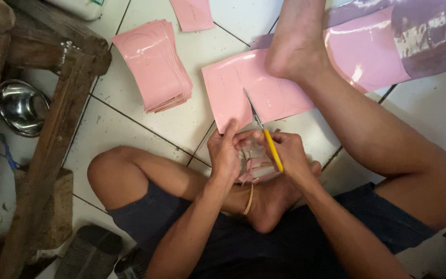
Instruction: The person sits on the tiled floor and cuts pink plastic sheets into narrow strips with scissors, one sheet at a time, setting cut pieces aside and stacking finished pieces with others on the floor.
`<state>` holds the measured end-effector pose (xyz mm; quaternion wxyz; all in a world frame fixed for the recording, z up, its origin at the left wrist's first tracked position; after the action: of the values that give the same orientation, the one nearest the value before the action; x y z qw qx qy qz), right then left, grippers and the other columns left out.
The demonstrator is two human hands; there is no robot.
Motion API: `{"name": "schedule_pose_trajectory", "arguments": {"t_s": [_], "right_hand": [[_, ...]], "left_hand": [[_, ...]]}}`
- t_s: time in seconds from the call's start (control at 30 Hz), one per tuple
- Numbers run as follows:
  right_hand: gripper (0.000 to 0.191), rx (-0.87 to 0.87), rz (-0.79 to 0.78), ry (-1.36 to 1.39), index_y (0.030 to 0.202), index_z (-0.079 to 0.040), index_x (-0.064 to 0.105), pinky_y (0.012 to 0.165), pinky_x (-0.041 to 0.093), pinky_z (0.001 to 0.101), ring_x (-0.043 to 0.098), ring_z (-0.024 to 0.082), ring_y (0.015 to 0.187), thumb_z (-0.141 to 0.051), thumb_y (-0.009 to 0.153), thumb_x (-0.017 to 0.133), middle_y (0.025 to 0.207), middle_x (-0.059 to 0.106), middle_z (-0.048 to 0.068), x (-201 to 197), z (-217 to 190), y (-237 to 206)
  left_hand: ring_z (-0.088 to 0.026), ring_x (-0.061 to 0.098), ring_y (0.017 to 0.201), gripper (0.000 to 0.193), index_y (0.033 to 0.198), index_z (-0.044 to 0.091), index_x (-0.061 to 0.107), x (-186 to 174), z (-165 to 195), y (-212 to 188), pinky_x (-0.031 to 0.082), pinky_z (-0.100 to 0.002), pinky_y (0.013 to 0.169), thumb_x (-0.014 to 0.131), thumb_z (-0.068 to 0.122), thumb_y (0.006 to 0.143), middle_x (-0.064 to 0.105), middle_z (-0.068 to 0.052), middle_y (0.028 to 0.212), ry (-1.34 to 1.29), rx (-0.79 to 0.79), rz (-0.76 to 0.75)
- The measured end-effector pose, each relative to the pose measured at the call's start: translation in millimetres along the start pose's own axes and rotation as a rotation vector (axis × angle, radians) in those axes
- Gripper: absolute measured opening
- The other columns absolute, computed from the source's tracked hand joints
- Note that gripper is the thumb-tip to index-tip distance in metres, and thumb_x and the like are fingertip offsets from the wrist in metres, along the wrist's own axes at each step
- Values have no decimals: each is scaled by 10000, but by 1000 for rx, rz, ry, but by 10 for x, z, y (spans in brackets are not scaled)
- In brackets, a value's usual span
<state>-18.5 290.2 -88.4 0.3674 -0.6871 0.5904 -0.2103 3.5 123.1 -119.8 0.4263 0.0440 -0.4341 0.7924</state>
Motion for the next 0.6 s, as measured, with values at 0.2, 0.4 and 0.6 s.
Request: {"name": "schedule_pose_trajectory", "arguments": {"t_s": [0.2, 0.4, 0.6], "right_hand": [[495, -64, -17, 58, 658, -56, 637, 349, 279, 271, 390, 53, 401, -479, 872, 779, 507, 449, -45, 159, -252, 28], [536, -140, -22, 151, 655, -43, 578, 323, 303, 284, 401, 85, 363, -482, 911, 750, 481, 447, -22, 329, -747, 210], [379, -413, -66, 308, 863, -44, 665, 406, 412, 268, 547, 109, 471, -379, 1027, 599, 645, 611, 26, 162, -1151, -11]], "left_hand": [[-184, 704, 667, 261, 1077, -15, 664, -38, 15, 7, 501, -274, 565, 697, 225, 982, 727, -109, 955, 57, 13, 6], [-167, 679, 629, 206, 1059, 14, 681, 37, 251, -140, 485, -271, 549, 680, 202, 976, 721, -65, 897, 125, 120, -22], [-100, 684, 689, 219, 1077, -14, 726, 24, 766, -744, 555, -256, 629, 651, 176, 999, 750, -58, 827, 591, 297, -138]]}}
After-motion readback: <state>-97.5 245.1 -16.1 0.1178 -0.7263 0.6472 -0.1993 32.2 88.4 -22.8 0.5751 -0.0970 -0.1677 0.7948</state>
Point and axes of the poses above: each hand's wrist, its own y-axis towards the middle knuckle, its own x-axis out of the palm, z = x × y, the point moved 7 cm from there along y, towards the middle knuckle
